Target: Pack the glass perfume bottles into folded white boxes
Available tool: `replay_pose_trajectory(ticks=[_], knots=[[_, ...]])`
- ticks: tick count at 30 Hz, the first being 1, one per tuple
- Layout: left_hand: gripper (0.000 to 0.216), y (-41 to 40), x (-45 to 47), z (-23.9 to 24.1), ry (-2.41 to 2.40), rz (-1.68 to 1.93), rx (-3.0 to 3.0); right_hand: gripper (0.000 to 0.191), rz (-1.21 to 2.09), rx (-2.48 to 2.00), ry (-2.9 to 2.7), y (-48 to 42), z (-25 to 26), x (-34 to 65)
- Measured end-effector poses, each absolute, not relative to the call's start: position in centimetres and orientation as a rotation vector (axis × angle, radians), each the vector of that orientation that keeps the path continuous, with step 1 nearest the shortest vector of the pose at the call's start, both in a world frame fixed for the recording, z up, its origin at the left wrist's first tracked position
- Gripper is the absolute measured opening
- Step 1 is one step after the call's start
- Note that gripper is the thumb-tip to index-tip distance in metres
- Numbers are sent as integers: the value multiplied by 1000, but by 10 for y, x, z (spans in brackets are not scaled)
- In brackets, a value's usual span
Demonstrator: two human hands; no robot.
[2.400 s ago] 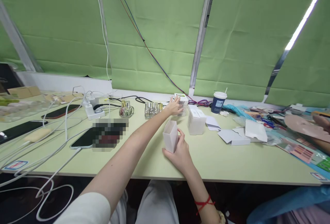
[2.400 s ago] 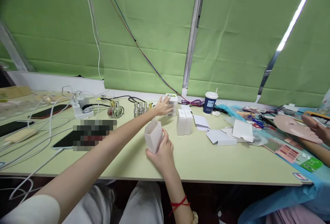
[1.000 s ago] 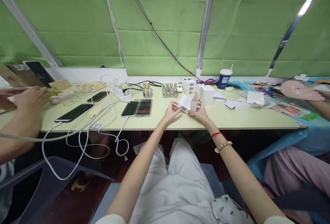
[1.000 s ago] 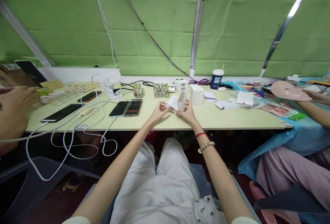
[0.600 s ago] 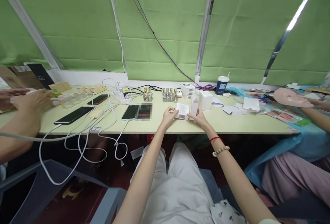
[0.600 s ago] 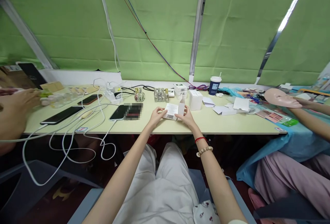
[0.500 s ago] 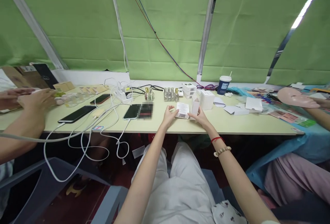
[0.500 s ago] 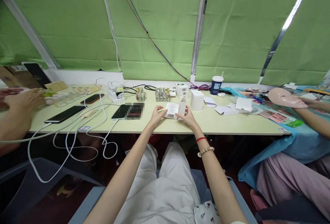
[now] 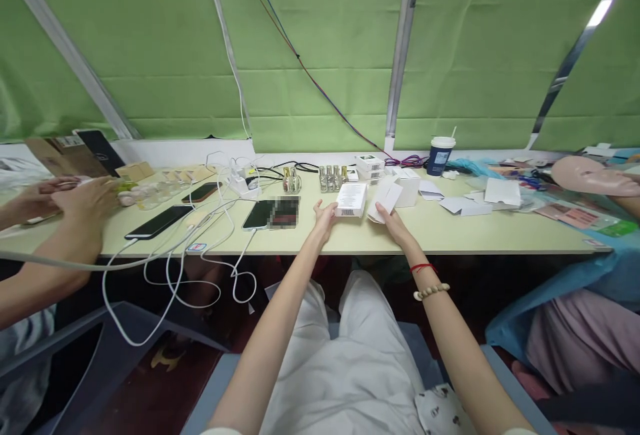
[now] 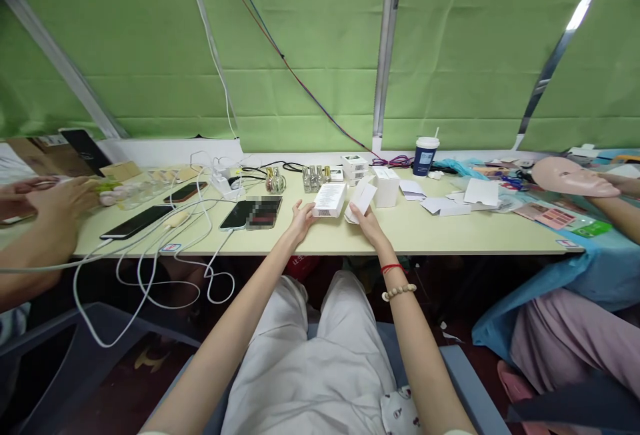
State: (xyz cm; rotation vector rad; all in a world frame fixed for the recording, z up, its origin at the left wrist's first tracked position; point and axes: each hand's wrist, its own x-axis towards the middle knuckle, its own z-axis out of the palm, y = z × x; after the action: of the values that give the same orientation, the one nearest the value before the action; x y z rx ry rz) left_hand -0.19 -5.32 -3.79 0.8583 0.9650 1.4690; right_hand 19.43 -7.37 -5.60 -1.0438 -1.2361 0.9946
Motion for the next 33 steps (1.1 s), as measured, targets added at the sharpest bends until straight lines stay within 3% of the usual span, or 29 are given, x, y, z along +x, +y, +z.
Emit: replay_pose_trajectory(ticks=[4, 9, 13, 20, 27, 33], knots=[[59, -54, 0, -35, 876, 1420, 843, 69, 1029, -1025, -1245, -70, -60, 196], [63, -55, 2, -35, 868, 1403, 884, 67, 992, -966, -1259, -69, -59, 194], [54, -56, 4, -37, 911, 1374, 1025, 66, 989, -962, -1262, -70, -57, 192], [77, -52, 2, -43, 897, 1368, 1046, 60, 1009, -943, -1366, -75, -52, 190], [35, -54, 8, -39, 965, 1290, 1268, 59, 1034, -896, -1343, -77, -50, 190], [28, -55, 10, -39, 982, 1362, 1234, 64, 1022, -850, -1301, -74, -51, 190]])
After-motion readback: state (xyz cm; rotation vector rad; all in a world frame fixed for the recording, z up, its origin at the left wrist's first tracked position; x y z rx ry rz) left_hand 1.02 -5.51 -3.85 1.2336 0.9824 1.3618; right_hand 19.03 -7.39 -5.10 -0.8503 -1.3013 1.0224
